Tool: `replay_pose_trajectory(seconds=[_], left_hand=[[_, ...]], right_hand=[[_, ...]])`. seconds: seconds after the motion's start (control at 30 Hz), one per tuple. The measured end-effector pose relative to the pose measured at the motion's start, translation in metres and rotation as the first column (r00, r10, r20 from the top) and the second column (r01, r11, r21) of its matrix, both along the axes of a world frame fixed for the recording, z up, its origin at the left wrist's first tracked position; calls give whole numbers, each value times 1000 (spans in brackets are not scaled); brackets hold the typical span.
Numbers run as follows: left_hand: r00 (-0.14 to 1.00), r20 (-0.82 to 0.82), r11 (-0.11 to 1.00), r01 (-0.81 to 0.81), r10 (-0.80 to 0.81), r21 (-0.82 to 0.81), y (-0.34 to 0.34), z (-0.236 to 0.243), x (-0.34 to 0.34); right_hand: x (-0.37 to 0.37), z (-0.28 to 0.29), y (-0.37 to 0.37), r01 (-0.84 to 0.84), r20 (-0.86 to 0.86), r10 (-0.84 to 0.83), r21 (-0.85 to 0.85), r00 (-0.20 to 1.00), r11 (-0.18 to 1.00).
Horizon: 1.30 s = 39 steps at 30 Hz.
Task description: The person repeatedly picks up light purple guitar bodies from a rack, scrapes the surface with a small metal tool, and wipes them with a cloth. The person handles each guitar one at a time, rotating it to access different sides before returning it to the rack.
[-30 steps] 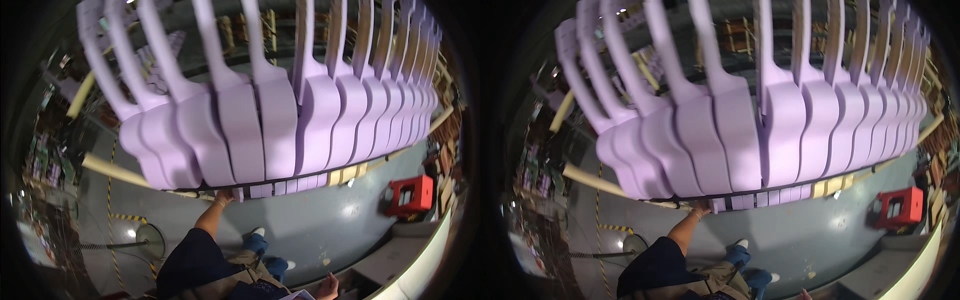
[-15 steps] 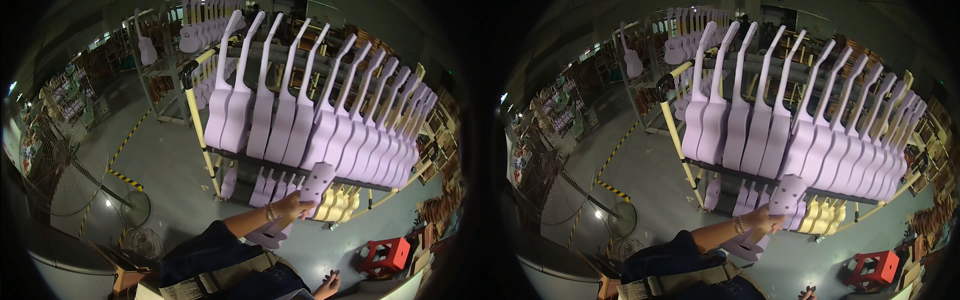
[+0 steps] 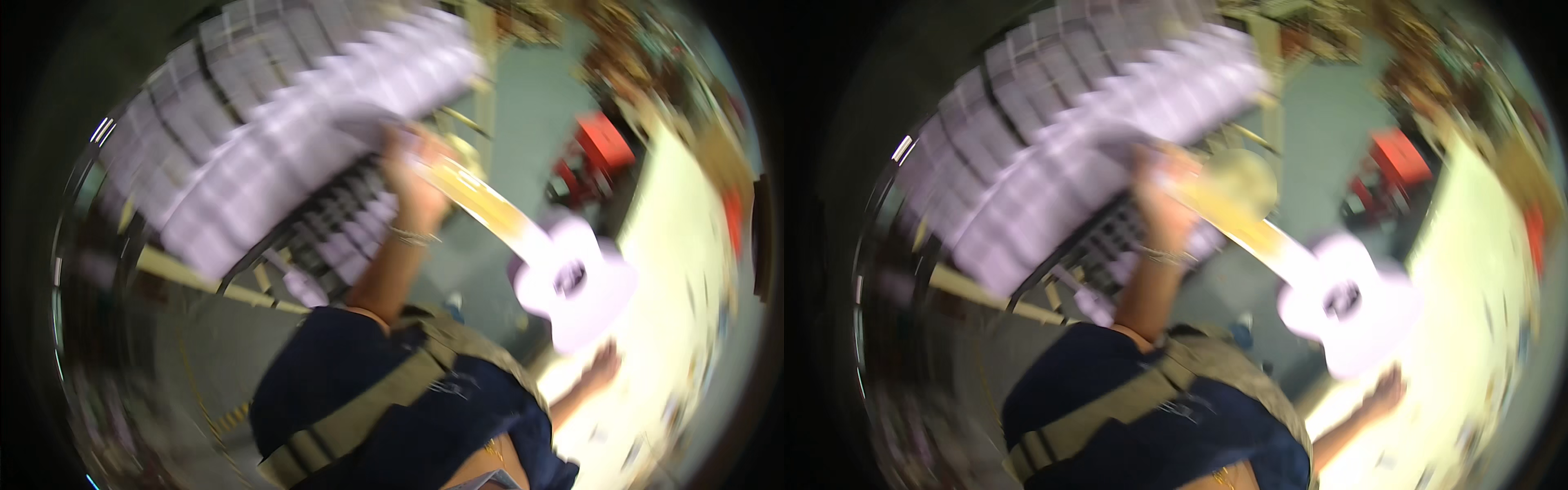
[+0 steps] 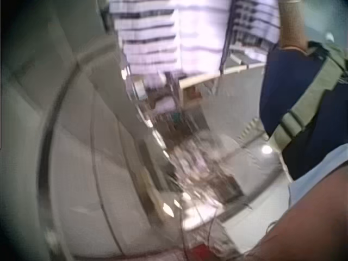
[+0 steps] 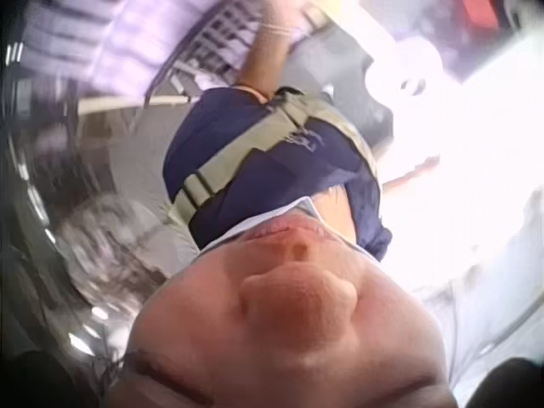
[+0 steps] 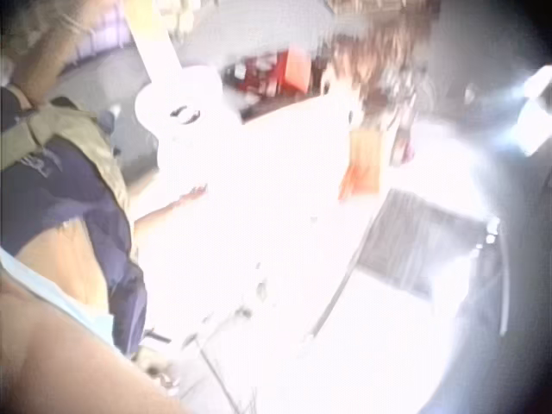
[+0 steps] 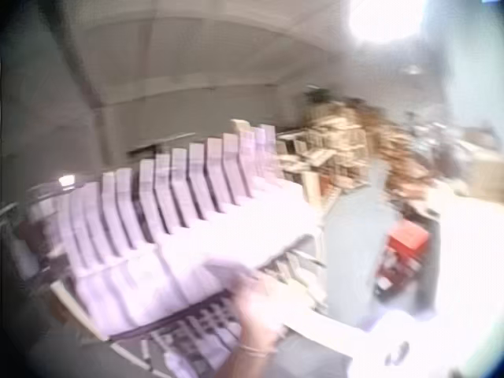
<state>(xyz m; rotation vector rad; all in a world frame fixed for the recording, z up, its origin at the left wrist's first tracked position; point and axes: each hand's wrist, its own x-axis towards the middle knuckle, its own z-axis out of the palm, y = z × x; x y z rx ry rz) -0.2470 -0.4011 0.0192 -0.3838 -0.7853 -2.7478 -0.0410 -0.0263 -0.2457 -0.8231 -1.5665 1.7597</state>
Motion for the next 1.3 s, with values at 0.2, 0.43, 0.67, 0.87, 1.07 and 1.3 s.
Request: replay_pose_trajectory(seconds=[0.2, 0.43, 0.67, 0.87, 1.07, 1.3], left_hand=[[717, 16, 689, 663, -696, 293, 72, -15, -68], [748, 255, 768, 640, -613, -31, 231, -33, -92], [545, 352, 407, 823, -761, -395, 294, -62, -42], [452, 365, 304, 867, -814, -395, 318, -68, -50], [387, 381, 251, 899, -840, -360, 336, -74, -41], [265, 517, 188, 962, -814, -198, 372, -105, -63]], right_hand=[[55, 53, -27, 456, -233, -515, -263, 825, 850], [55, 62, -65, 799, -116, -838, -258, 533, 544], [-4, 78, -87, 910, -51, -964, -320, 262, 264], [-9, 79, -87, 944, 84, -978, -288, 192, 161], [0, 77, -86, 954, 41, -990, -276, 134, 117], [6, 106, -88, 925, -233, -963, -318, 137, 209]])
